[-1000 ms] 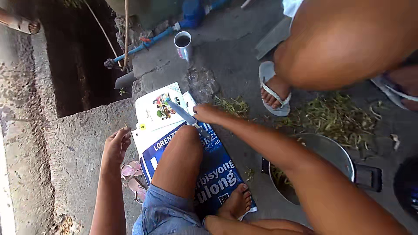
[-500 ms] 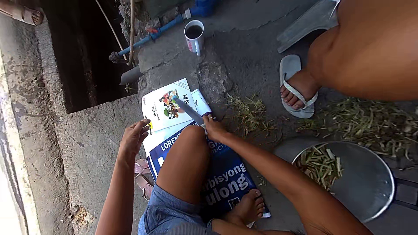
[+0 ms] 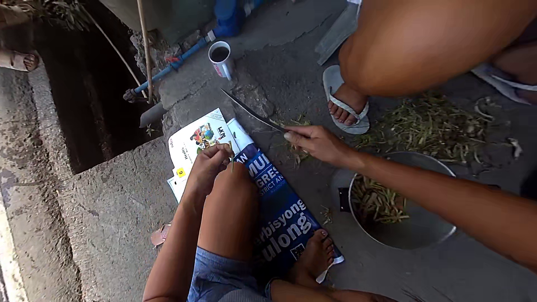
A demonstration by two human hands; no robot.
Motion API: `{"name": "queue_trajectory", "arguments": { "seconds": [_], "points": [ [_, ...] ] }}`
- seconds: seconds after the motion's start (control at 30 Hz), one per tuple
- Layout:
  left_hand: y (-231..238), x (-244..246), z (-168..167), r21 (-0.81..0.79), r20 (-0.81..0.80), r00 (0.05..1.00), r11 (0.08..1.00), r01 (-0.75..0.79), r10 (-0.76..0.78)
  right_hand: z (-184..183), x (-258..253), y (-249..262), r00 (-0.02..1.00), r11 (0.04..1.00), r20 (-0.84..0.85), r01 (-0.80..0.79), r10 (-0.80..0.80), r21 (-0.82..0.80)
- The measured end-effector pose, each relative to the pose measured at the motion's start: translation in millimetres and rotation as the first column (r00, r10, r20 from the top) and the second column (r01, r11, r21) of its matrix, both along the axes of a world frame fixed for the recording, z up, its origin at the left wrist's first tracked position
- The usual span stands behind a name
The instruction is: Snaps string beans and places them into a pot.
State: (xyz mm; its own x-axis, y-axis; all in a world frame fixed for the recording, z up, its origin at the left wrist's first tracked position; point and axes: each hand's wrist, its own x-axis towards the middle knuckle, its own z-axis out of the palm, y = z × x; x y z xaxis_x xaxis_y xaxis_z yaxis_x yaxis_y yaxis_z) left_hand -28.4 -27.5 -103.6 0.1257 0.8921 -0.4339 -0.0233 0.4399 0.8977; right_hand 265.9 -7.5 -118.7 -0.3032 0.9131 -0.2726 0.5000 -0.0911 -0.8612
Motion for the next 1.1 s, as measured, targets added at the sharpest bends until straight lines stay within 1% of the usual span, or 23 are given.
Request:
{"name": "queue_trajectory", "arguments": {
  "seconds": [0.07, 0.13, 0.2, 0.27, 0.33, 0.43, 0.53, 0.67, 0.73, 0.93, 1.1],
  "points": [
    [-2, 20, 6, 0.046, -0.004, 0.995, 0.994, 0.096, -0.095, 30, 14, -16, 0.984, 0.999, -0.179, -0.015, 0.020, 0.029],
    [-7, 41, 11, 0.088, -0.017, 0.986, 0.983, 0.164, -0.163, 48, 21, -35, 0.936, 0.998, -0.344, -0.064, 0.070, 0.030],
    [-14, 60, 16, 0.127, -0.044, 0.977, 0.969, 0.214, -0.210, 54, 24, -55, 0.905, 0.996, -0.416, -0.090, 0.089, 0.017],
    [-21, 73, 18, 0.182, -0.078, 0.966, 0.949, 0.256, -0.245, 50, 24, -75, 0.893, 0.998, -0.447, -0.065, 0.060, 0.005],
    [-26, 79, 16, 0.214, -0.151, 0.942, 0.920, 0.327, -0.299, 43, 24, -91, 0.886, 1.000, -0.463, -0.024, 0.024, 0.005],
    [-35, 85, 17, 0.253, -0.244, 0.910, 0.884, 0.394, -0.336, 33, 27, -106, 0.862, 1.000, -0.507, 0.018, -0.005, 0.022],
    [-40, 94, 19, 0.326, -0.247, 0.889, 0.831, 0.451, -0.385, 27, 30, -117, 0.841, 0.998, -0.541, 0.036, -0.005, 0.046],
    [-42, 108, 21, 0.368, -0.248, 0.867, 0.786, 0.497, -0.432, 22, 36, -127, 0.806, 0.993, -0.592, 0.062, 0.007, 0.097],
    [-43, 110, 23, 0.372, -0.254, 0.861, 0.777, 0.507, -0.440, 21, 39, -131, 0.796, 0.991, -0.605, 0.080, -0.001, 0.104],
    [-48, 113, 27, 0.309, -0.326, 0.862, 0.817, 0.486, -0.390, 18, 42, -135, 0.759, 0.990, -0.648, 0.128, -0.055, 0.066],
    [-47, 115, 28, 0.360, -0.284, 0.855, 0.779, 0.514, -0.433, 15, 41, -136, 0.753, 0.985, -0.657, 0.131, -0.023, 0.116]
  ]
}}
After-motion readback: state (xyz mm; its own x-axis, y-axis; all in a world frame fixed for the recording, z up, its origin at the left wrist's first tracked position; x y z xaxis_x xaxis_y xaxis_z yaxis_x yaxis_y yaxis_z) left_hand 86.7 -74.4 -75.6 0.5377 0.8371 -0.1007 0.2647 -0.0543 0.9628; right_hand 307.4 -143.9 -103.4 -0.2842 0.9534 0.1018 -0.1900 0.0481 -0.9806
